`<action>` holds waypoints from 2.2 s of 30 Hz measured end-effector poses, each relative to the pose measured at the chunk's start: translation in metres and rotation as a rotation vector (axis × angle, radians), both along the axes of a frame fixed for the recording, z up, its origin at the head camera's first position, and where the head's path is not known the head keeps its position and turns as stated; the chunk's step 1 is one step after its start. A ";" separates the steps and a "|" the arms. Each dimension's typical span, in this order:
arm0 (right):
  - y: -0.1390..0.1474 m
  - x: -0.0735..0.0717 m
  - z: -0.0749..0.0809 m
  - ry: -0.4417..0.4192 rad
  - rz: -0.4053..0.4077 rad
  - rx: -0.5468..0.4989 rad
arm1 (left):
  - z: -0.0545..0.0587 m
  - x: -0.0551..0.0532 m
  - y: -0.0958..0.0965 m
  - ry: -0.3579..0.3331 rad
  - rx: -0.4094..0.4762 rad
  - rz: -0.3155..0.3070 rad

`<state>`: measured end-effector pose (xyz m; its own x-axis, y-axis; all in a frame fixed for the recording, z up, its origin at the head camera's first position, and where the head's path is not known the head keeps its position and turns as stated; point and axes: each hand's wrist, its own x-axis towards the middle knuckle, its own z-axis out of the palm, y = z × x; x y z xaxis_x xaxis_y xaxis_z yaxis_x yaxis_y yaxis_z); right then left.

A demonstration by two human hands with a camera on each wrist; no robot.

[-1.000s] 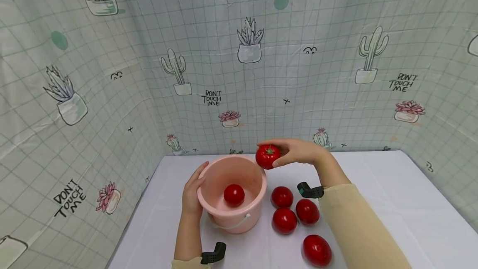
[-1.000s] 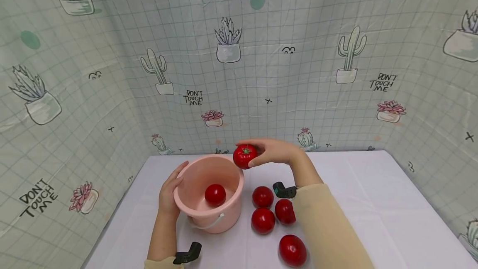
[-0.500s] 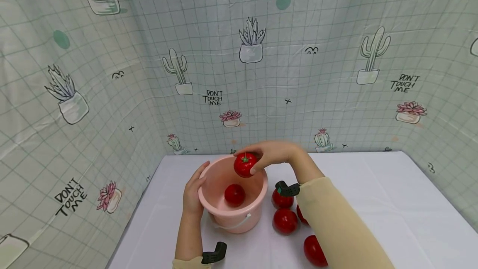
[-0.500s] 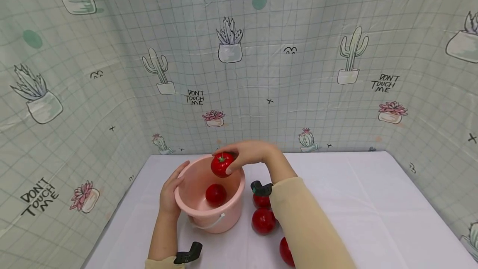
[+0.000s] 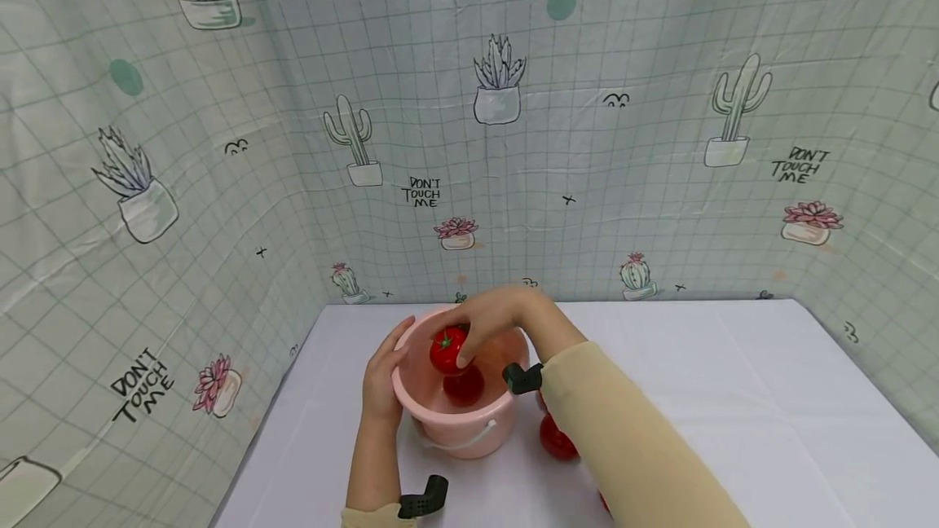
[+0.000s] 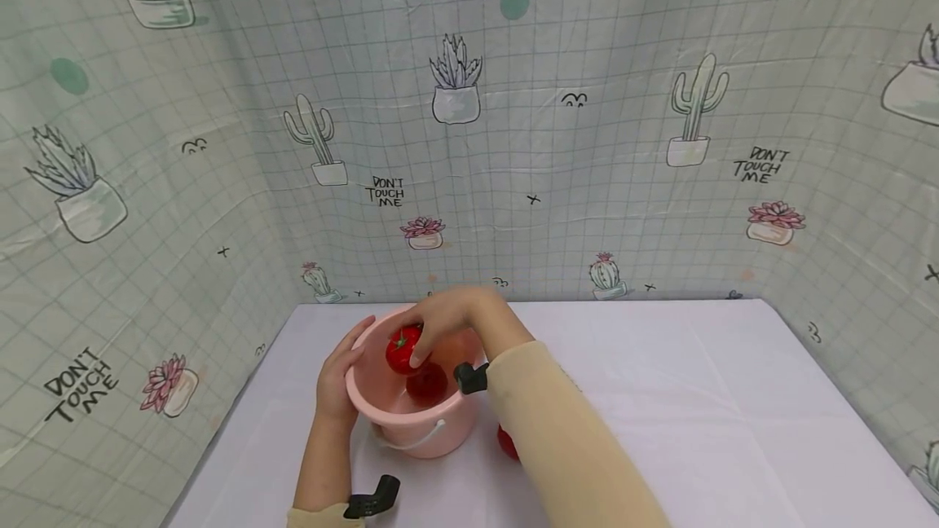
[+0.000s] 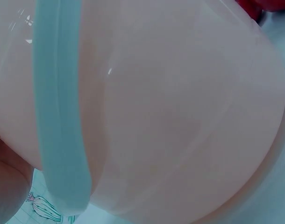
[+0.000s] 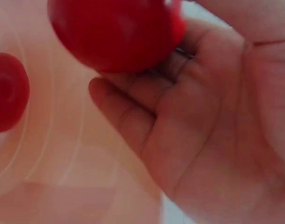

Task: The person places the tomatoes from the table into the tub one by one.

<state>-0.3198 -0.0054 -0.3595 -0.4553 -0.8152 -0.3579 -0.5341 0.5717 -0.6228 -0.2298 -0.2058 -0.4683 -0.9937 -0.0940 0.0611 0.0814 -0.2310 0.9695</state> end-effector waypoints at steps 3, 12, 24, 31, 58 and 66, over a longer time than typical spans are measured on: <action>-0.006 0.000 -0.004 0.016 0.038 0.035 | 0.000 0.000 0.002 -0.006 -0.004 -0.004; -0.009 -0.001 -0.012 -0.103 0.023 0.048 | 0.000 -0.002 0.005 0.005 0.005 -0.003; 0.006 -0.001 -0.009 -0.054 0.054 0.011 | -0.001 -0.003 0.004 -0.006 -0.010 0.020; 0.028 0.002 -0.003 -0.073 0.029 -0.090 | -0.001 -0.002 0.005 -0.018 -0.008 0.032; 0.173 0.046 -0.071 0.025 -0.322 -0.439 | -0.001 -0.004 0.007 -0.009 -0.012 0.036; 0.209 0.064 -0.116 -0.012 -0.423 -0.407 | -0.001 -0.002 0.007 -0.005 0.015 0.026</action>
<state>-0.2562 0.2032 -0.4757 -0.7689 -0.6365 -0.0609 -0.3032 0.4468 -0.8417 -0.2314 -0.1989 -0.4698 -0.9912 -0.1207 0.0543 0.0826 -0.2431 0.9665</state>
